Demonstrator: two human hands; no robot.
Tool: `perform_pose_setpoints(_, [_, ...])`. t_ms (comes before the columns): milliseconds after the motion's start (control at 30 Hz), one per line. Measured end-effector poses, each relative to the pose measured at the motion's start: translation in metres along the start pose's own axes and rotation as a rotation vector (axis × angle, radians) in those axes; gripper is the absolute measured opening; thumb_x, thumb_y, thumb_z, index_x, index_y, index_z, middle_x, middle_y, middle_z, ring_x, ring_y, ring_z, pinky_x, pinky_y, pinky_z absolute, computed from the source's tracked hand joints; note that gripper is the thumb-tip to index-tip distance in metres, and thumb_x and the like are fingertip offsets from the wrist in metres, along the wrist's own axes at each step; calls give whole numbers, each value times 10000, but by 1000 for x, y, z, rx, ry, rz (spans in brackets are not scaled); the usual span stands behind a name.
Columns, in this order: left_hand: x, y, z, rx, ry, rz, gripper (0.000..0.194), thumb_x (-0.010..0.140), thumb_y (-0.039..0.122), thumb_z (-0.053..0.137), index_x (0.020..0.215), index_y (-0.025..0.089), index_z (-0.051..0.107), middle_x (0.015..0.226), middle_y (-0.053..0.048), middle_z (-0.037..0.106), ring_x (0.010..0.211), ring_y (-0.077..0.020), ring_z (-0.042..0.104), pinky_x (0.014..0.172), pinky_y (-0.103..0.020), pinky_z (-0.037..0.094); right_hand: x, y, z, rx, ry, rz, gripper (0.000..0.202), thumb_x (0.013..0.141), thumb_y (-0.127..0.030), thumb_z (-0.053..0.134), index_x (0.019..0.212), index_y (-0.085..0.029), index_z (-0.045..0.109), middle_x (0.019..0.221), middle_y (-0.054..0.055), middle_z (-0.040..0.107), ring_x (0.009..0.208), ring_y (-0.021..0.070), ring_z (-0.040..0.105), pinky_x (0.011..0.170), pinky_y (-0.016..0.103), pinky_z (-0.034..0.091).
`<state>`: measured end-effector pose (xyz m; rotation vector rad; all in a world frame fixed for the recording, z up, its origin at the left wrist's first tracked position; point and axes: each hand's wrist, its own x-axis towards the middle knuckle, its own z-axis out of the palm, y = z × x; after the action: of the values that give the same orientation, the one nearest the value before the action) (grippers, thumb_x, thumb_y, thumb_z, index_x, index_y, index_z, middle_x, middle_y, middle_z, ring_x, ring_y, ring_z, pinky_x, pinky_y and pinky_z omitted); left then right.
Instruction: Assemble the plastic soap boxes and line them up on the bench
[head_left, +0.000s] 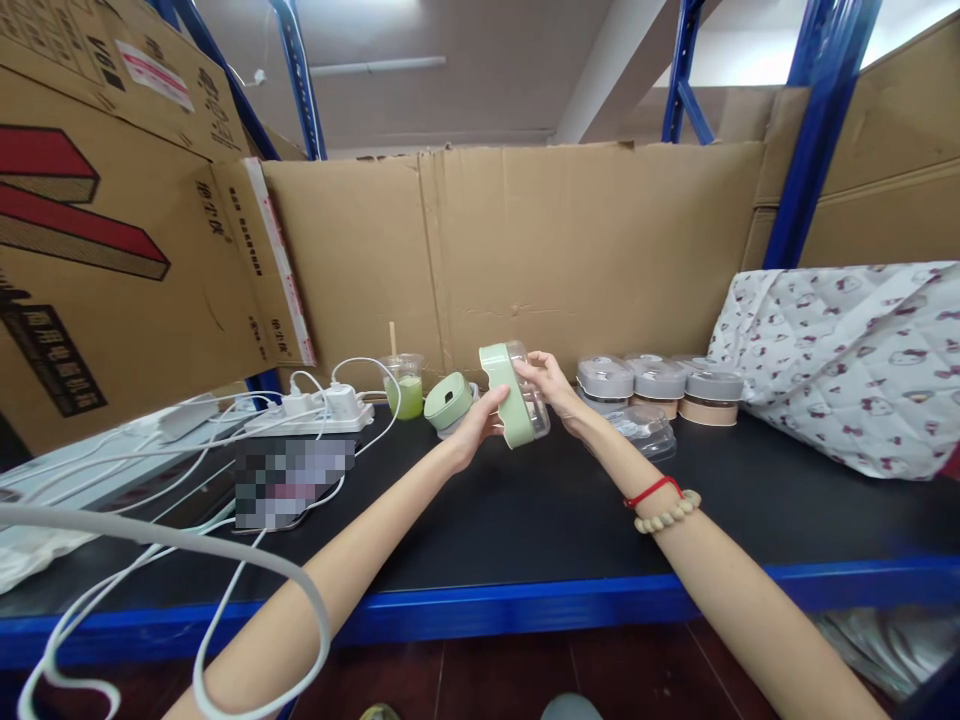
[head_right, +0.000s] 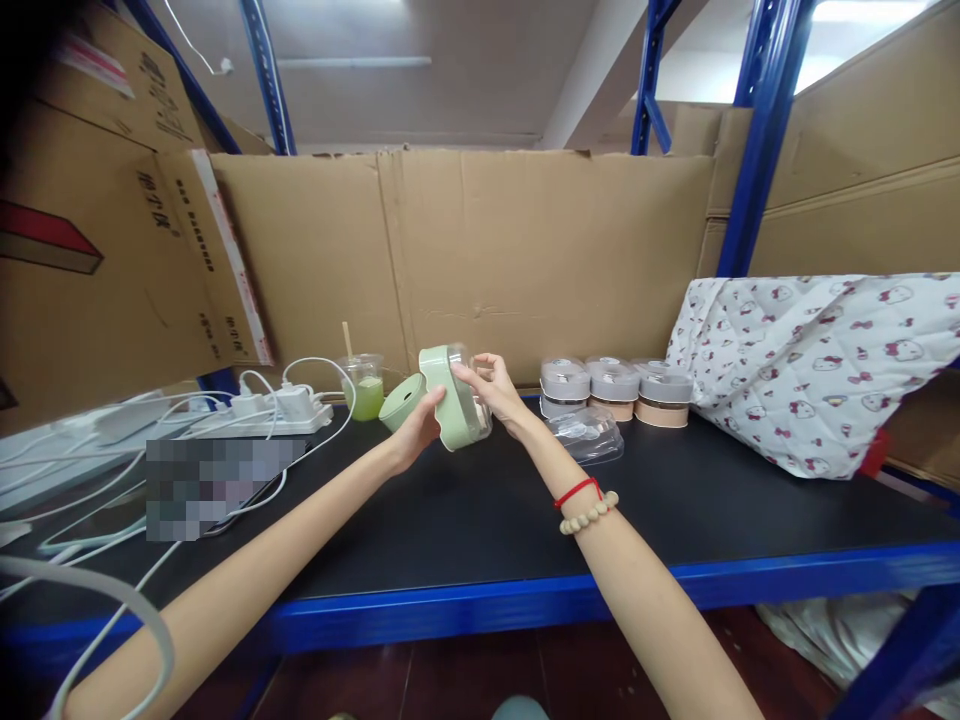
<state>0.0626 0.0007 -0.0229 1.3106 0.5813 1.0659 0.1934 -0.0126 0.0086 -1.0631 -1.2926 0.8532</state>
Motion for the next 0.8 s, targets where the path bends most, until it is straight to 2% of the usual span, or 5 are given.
perform_pose_setpoints(133, [-2, 4, 3, -202, 82, -6, 538, 786, 586, 436, 1099, 181, 602, 938, -92, 716, 957, -295, 641, 793, -400, 491, 5, -10, -20, -190, 17, -100, 591, 693, -390, 636, 1228, -229, 442, 1184, 88, 614, 1059, 199, 602, 882, 345, 482])
perform_pose_setpoints(267, [-3, 9, 1, -270, 173, 6, 612, 778, 664, 361, 1031, 165, 609, 837, -98, 698, 821, -291, 657, 640, -354, 485, 6, -20, -63, -704, 60, -297, 679, 606, -343, 733, 1243, -234, 526, 1301, 94, 559, 1216, 270, 495, 999, 440, 396])
perform_pose_setpoints(400, [-4, 8, 0, -284, 192, -77, 677, 784, 694, 261, 1009, 152, 600, 764, -102, 672, 688, -263, 645, 546, -312, 436, 2, -23, -102, -1223, -64, -19, 689, 475, -250, 811, 1141, -291, 639, 1268, 54, 601, 1211, 352, 498, 1036, 545, 324])
perform_pose_setpoints(633, [-7, 9, 3, -335, 147, -166, 728, 805, 684, 201, 1051, 122, 593, 808, -138, 678, 629, -232, 627, 527, -301, 430, -1, -21, -115, -1176, -371, 192, 618, 479, -152, 783, 1077, -281, 696, 1262, 57, 615, 1141, 299, 579, 902, 378, 491])
perform_pose_setpoints(800, [-7, 10, 3, -355, 121, -212, 729, 787, 695, 197, 1017, 137, 604, 802, -139, 679, 636, -233, 620, 547, -307, 429, -6, -26, -109, -1201, -301, 278, 743, 428, -101, 807, 1127, -309, 665, 1318, 44, 575, 1160, 301, 567, 888, 382, 505])
